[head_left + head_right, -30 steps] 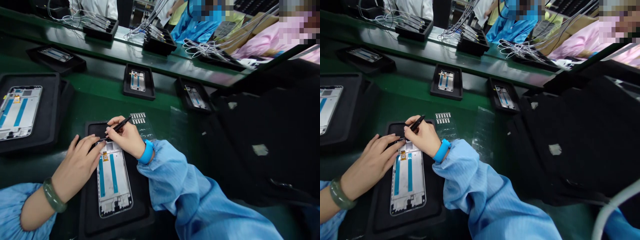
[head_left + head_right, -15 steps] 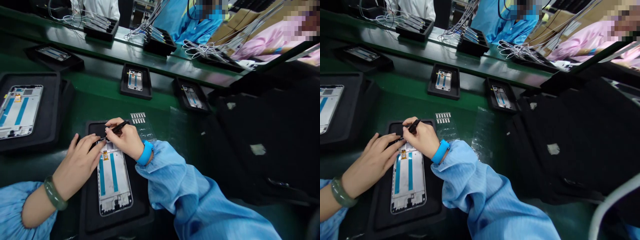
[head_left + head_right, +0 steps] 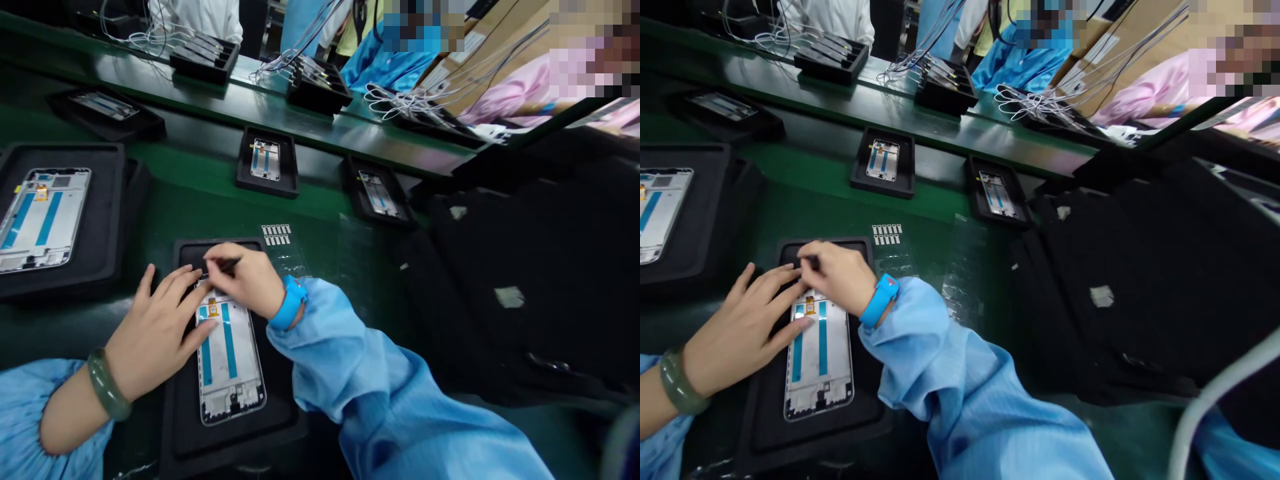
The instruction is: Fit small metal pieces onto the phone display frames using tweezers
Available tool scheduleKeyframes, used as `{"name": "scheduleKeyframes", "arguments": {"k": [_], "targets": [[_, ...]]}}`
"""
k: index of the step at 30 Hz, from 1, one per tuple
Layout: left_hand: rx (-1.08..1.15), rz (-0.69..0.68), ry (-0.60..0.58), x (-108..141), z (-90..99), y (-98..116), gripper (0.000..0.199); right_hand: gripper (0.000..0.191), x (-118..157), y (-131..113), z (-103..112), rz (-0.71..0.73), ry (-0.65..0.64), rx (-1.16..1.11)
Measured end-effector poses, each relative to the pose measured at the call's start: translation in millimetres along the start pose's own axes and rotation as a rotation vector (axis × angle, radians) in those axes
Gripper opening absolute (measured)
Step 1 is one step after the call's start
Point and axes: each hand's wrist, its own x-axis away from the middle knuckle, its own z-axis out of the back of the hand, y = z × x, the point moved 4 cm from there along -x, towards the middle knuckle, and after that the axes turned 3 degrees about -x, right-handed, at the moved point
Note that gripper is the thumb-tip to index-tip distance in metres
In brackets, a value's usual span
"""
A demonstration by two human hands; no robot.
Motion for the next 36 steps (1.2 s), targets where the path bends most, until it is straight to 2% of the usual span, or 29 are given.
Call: {"name": "scheduleKeyframes", "arguments": {"k": [2,4,13,25,36], "targets": [[-0.016,0.003,0.008,0.9,0.4,1.6,0.049,0.015,-0.9,13.4,3.9,-0.153,0.099,-0.186],[-0.027,0.008,0.009,1.6,-0.4,2.3,0.048,0.017,-1.8,20.6,4.0,-0.211,0.11,-0.294],[-0.052,0.003,0.014,3.2,-2.1,2.9,0.049,0.014,-3.3,14.1,3.5,-0.168,0.103,-0.283],[-0.028,0.004,0.009,2.2,-2.8,2.8,0.048,0.015,-3.0,1.3,0.4,-0.016,0.079,-0.131],[-0.009,0.042,0.001,1.9,-3.4,0.6,0.048,0.017,-7.7,1.1,-1.4,-0.042,0.093,-0.095]]}}
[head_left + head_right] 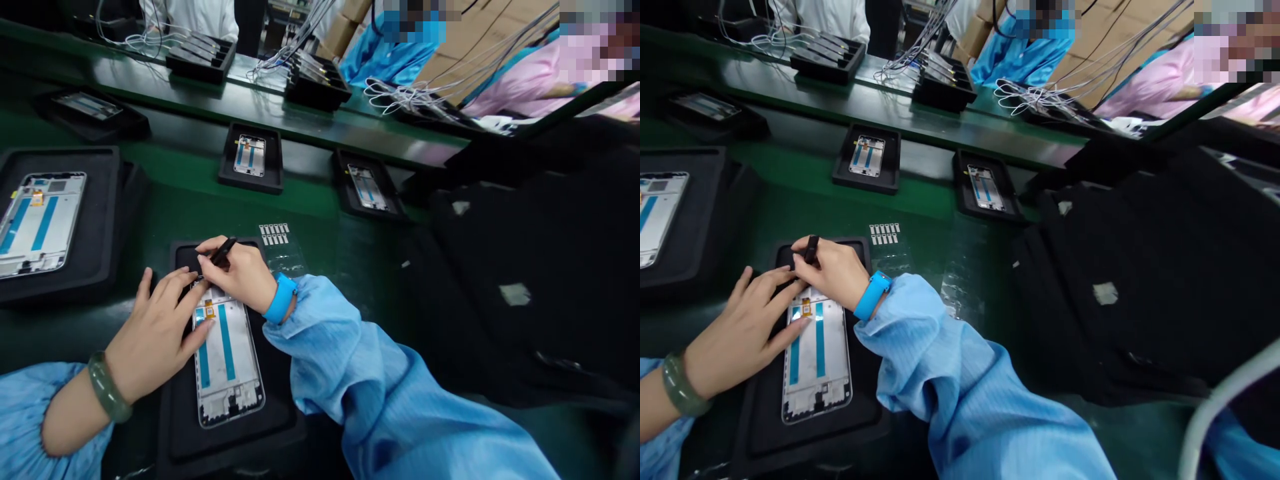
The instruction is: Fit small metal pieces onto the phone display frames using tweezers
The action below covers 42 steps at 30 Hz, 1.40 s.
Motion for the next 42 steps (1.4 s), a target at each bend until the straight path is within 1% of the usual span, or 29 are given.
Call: {"name": "scheduleKeyframes", "arguments": {"k": [6,8,10,13,15,16,18,21,23,25,26,28,29,31,32,33,34,36,38,40,42], "targets": [[-0.025,-0.011,0.004,-0.9,0.3,-0.3,0.049,0.013,0.9,5.0,6.1,-0.058,0.052,0.008],[-0.02,-0.009,0.004,-1.1,0.4,-0.2,0.049,0.013,0.8,5.9,7.8,-0.054,0.059,-0.002],[-0.017,-0.008,0.004,-1.4,0.7,0.1,0.048,0.013,0.6,3.7,6.8,-0.002,0.031,0.015],[-0.03,-0.013,-0.004,-2.3,1.3,0.4,0.045,0.014,1.8,-2.2,-0.9,0.135,-0.076,0.132],[-0.041,-0.015,-0.007,-3.3,1.6,0.3,0.044,0.015,3.0,-3.4,-6.5,0.192,-0.128,0.201],[-0.042,-0.015,-0.006,-4.0,1.7,0.1,0.044,0.015,3.0,-2.7,-7.9,0.197,-0.127,0.204],[-0.031,-0.013,-0.005,-5.7,1.0,-0.5,0.045,0.014,1.3,0.5,-6.6,0.161,-0.086,0.145],[-0.002,0.006,-0.016,-7.3,-2.4,-1.9,0.045,0.013,-5.1,6.9,5.9,0.046,-0.019,0.03],[0.008,0.031,-0.029,-5.8,-5.2,-2.7,0.042,0.019,-9.1,9.1,21.0,-0.005,0.015,0.057],[0.014,0.056,-0.047,-2.3,-6.8,-2.6,0.036,0.025,-10.1,8.8,35.9,0.032,0.016,0.201],[0.024,0.066,-0.065,-1.0,-6.8,-2.2,0.034,0.024,-9.0,9.1,40.5,0.076,-0.01,0.297],[0.062,0.088,-0.094,-3.6,-3.0,-1.3,0.035,0.021,-4.0,13.2,41.4,0.164,-0.125,0.47],[0.079,0.108,-0.082,-9.8,1.6,-1.3,0.039,0.026,-0.8,17.4,38.9,0.187,-0.19,0.531],[0.106,0.178,0.008,-35.4,15.3,-3.8,0.05,0.034,4.3,26.7,31.8,0.196,-0.281,0.615],[0.108,0.225,0.087,-54.6,23.2,-6.4,0.053,0.035,5.3,30.5,28.6,0.196,-0.304,0.642],[0.132,0.286,0.141,-77.1,28.8,-10.4,0.053,0.035,5.0,33.5,26.1,0.194,-0.312,0.66],[0.18,0.368,0.16,-101.5,31.3,-16.2,0.051,0.035,3.6,36.0,24.7,0.188,-0.31,0.672],[0.206,0.471,0.17,-150.7,31.3,-28.5,0.046,0.036,-1.0,40.3,24.1,0.175,-0.306,0.677],[0.241,0.592,0.168,-189.3,26.9,-45.2,0.041,0.037,-5.3,44.9,25.1,0.163,-0.312,0.646],[0.302,0.681,0.137,-212.7,21.5,-61.7,0.037,0.041,-7.2,49.8,25.5,0.156,-0.324,0.587],[0.377,0.736,0.1,-223.3,17.9,-74.9,0.035,0.043,-7.3,53.7,24.6,0.148,-0.33,0.552]]}}
